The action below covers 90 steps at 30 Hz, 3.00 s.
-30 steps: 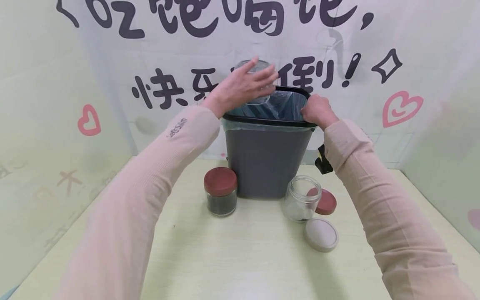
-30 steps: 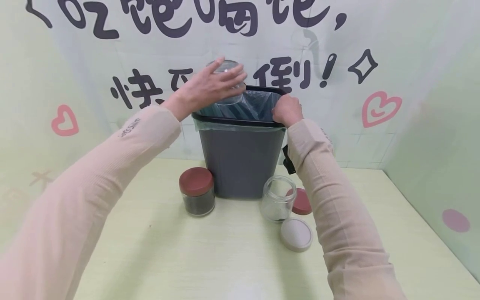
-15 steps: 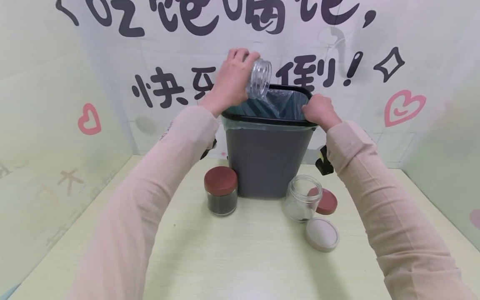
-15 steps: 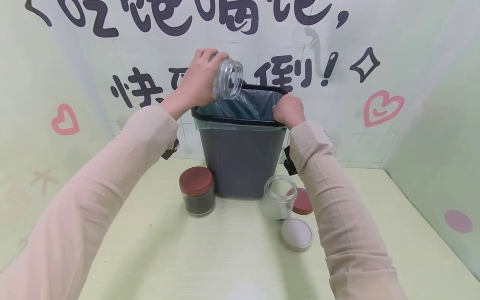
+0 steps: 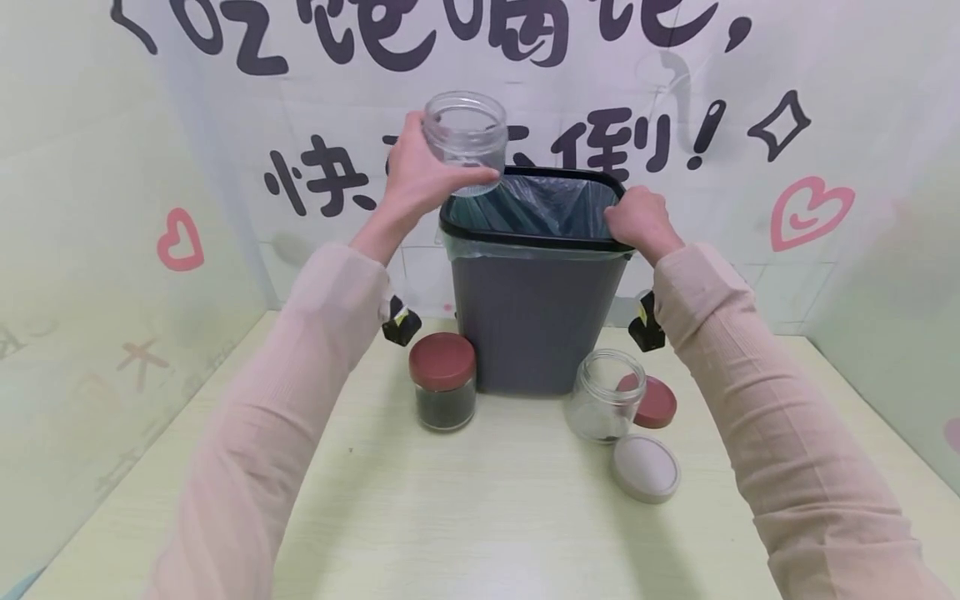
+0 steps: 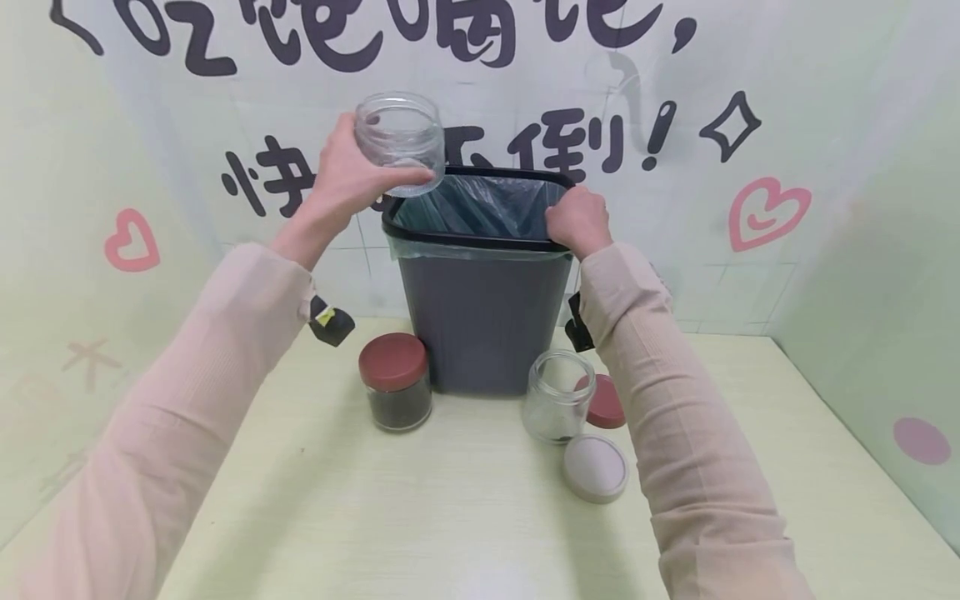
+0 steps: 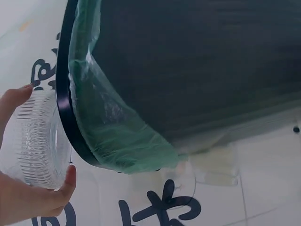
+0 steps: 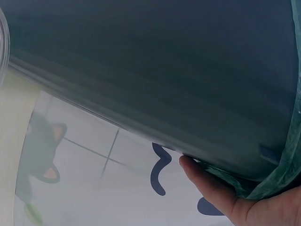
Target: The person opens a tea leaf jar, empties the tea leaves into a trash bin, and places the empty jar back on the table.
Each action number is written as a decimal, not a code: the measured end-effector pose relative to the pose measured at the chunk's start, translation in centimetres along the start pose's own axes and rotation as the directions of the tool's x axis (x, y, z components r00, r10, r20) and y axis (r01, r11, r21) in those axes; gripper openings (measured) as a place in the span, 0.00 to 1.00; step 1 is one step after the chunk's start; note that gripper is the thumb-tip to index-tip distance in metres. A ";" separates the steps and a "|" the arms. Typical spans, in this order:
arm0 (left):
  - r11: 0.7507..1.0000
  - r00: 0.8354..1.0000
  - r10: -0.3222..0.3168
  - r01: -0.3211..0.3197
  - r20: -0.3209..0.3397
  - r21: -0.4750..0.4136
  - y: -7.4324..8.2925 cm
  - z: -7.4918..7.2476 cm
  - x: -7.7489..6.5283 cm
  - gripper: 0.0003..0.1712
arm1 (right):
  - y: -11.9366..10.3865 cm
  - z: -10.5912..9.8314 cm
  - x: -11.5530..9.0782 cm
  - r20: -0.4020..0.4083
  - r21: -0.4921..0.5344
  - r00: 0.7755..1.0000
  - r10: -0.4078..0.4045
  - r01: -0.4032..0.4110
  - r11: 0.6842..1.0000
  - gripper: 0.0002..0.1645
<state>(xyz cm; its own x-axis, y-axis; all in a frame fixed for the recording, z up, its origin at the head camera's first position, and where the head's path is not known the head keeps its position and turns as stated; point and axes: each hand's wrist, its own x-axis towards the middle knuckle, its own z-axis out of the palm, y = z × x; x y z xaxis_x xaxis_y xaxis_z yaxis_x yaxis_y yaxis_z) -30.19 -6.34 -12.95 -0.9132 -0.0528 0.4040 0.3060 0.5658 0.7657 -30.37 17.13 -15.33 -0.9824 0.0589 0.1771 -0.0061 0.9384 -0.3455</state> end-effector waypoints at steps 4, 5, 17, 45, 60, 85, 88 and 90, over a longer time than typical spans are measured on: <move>0.989 0.997 -0.043 0.034 -0.063 -0.144 -1.1 -0.8 -1.1 0.54 | 0.0 0.1 -0.1 -0.011 0.043 1.000 0.023 -0.023 0.999 0.20; 0.985 0.996 -0.048 0.035 -0.079 -0.167 -1.5 -1.0 -1.4 0.55 | 0.0 0.1 -0.1 -0.012 0.053 0.999 0.029 -0.029 0.998 0.19; 0.977 0.992 -0.077 0.054 -0.104 -0.208 -7.6 -2.7 -6.5 0.53 | 0.0 0.3 -0.2 -0.009 0.061 0.999 0.042 -0.042 0.997 0.21; 0.938 0.884 0.207 -0.058 0.419 -0.342 -12.3 6.3 -16.5 0.47 | 0.0 0.1 -0.3 -0.008 0.082 0.999 0.051 -0.050 0.995 0.18; 0.999 0.858 0.035 -0.021 0.513 -0.034 -13.5 11.7 -18.0 0.48 | 0.0 0.2 -0.3 -0.004 0.085 0.999 0.052 -0.051 0.995 0.17; 0.997 0.855 -0.046 0.005 0.516 0.081 -12.7 14.5 -18.3 0.50 | -0.1 0.1 -0.3 -0.009 0.063 0.998 0.061 -0.060 0.996 0.21; 0.996 0.856 -0.062 0.020 0.514 0.086 -12.6 14.7 -18.3 0.51 | -0.1 0.1 -0.4 -0.008 0.061 0.998 0.059 -0.058 0.996 0.23; 0.995 0.857 -0.078 0.037 0.510 0.089 -12.3 14.8 -18.3 0.51 | -0.1 0.0 -0.4 -0.006 0.063 0.998 0.060 -0.059 0.996 0.23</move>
<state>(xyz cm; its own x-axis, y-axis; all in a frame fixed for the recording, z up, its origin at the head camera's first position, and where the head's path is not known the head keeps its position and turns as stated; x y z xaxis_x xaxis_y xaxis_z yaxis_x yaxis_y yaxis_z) -21.20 -0.16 -37.23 -0.9433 0.3305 0.0314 0.2468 0.6348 0.7322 -29.96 16.98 -15.41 -0.9798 0.1170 0.1620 0.0404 0.9098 -0.4131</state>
